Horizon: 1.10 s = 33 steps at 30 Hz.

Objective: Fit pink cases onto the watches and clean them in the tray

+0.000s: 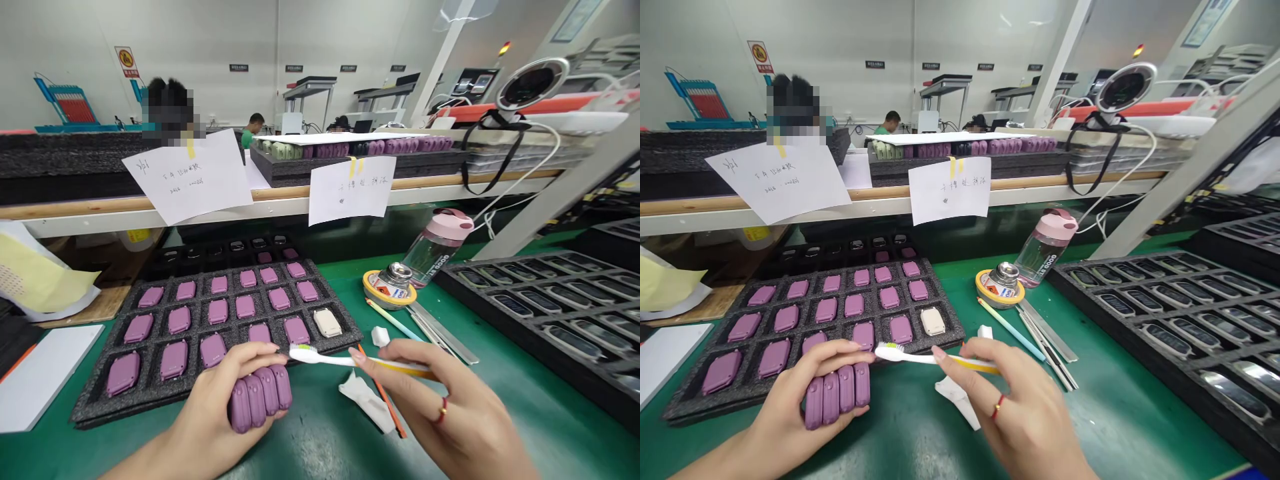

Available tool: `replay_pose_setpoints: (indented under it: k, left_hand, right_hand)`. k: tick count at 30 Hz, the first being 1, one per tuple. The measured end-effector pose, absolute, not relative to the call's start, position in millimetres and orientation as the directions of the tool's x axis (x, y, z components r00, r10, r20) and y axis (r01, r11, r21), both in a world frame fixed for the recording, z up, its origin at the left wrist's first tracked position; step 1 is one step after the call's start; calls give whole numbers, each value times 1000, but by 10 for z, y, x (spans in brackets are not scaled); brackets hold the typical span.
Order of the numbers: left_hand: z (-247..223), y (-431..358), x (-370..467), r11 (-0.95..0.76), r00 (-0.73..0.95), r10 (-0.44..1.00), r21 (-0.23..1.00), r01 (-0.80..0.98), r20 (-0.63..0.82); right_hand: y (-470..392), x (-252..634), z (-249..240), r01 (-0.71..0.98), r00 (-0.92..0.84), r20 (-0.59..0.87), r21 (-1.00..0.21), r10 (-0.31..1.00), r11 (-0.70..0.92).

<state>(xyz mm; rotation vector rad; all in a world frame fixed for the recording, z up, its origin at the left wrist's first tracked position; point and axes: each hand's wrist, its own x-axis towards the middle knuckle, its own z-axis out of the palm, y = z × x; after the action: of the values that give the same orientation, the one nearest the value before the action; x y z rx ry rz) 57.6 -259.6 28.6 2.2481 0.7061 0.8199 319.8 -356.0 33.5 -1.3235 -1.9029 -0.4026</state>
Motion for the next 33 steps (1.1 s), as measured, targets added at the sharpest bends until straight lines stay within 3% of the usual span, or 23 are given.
replay_pose_setpoints:
  k: [4, 7, 11, 13, 16, 19, 21, 27, 30, 32, 33]
  left_hand:
    - [296, -2594, 557, -687, 670, 627, 688, 234, 398]
    - [316, -2597, 543, -673, 657, 648, 693, 258, 384]
    - [332, -2613, 541, -670, 651, 647, 703, 238, 397]
    - [331, -2623, 543, -666, 642, 654, 707, 239, 400]
    - [329, -2629, 547, -645, 629, 665, 734, 213, 402]
    - [348, -2620, 546, -640, 636, 649, 752, 158, 418]
    - [373, -2617, 541, -642, 639, 645, 752, 154, 420]
    - [447, -2652, 535, -634, 622, 647, 764, 118, 442]
    - [472, -2675, 553, -643, 609, 646, 758, 107, 461]
    - [480, -2689, 567, -640, 596, 652, 762, 102, 468]
    - [481, -2696, 572, -639, 587, 655, 763, 95, 476]
  right_hand:
    - [-3550, 3215, 354, 864, -185, 721, -205, 668, 460]
    - [-3540, 3222, 366, 892, -165, 747, -164, 643, 420]
    - [-3560, 3186, 344, 888, -128, 732, -216, 669, 406]
    - [-3545, 3206, 298, 904, -167, 713, -164, 681, 394]
    - [-3435, 3378, 168, 976, -67, 694, -103, 717, 191]
    - [-3269, 3666, -15, 990, 99, 603, -137, 792, -19]
    - [-3166, 3837, -120, 988, 137, 565, -137, 814, -71]
    - [-3005, 3754, 30, 981, 80, 550, -192, 831, 33]
    - [-3038, 3333, 328, 914, -15, 484, -349, 875, 209]
    - [-3064, 3023, 509, 529, -145, 269, -792, 952, 304]
    - [-3064, 2885, 579, 349, -233, 186, -900, 954, 261]
